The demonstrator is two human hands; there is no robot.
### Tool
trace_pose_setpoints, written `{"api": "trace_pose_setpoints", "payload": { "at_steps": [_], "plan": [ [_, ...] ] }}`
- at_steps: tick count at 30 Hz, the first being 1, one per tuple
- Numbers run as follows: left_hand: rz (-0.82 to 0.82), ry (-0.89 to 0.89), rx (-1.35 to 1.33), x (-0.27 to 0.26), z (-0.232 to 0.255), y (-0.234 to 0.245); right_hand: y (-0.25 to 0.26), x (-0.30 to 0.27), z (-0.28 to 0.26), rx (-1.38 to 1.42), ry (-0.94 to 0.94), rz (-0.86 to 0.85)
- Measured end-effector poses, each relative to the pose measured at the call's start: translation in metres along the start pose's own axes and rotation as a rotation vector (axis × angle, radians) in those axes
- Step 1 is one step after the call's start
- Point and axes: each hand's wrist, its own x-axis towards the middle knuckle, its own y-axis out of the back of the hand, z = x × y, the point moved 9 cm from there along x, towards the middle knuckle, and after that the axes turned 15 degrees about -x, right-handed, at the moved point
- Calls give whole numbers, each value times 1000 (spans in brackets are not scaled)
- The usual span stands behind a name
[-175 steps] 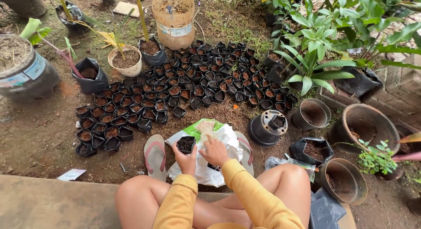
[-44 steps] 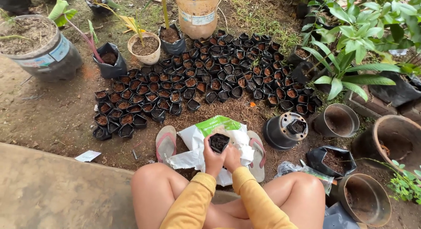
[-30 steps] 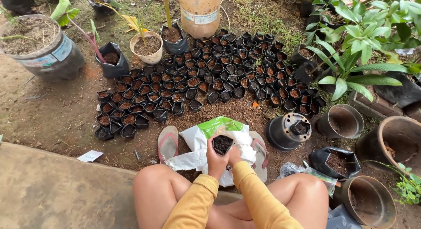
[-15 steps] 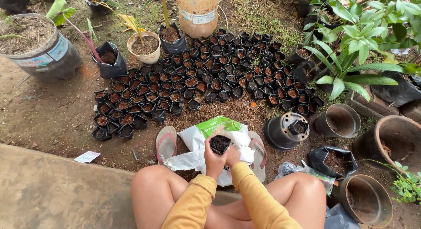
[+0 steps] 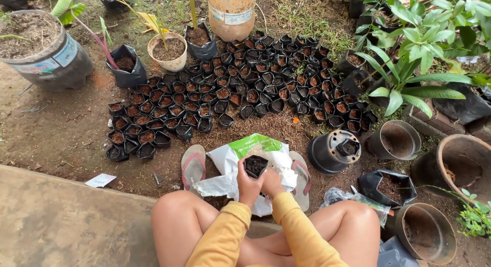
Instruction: The person sits cross-legged on the ground and fills small black plastic bags with soil from a larger white bag using a pink spoon. They then place seeds into the soil-filled bags and arrange them on the ground.
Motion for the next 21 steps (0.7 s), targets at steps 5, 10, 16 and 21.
{"api": "trace_pose_setpoints", "payload": {
  "at_steps": [5, 10, 16, 21],
  "plan": [
    [-12, 5, 4, 2, -2, -1, 27, -13, 3, 169, -23, 89],
    [-11, 1, 4, 2, 4, 0, 40, -22, 18, 419, -99, 196],
    [-21, 23, -38, 4, 4, 2, 59, -25, 32, 380, -228, 422],
    [-23, 5, -37, 5, 6, 2, 61, -24, 31, 350, -220, 464]
  ]
}}
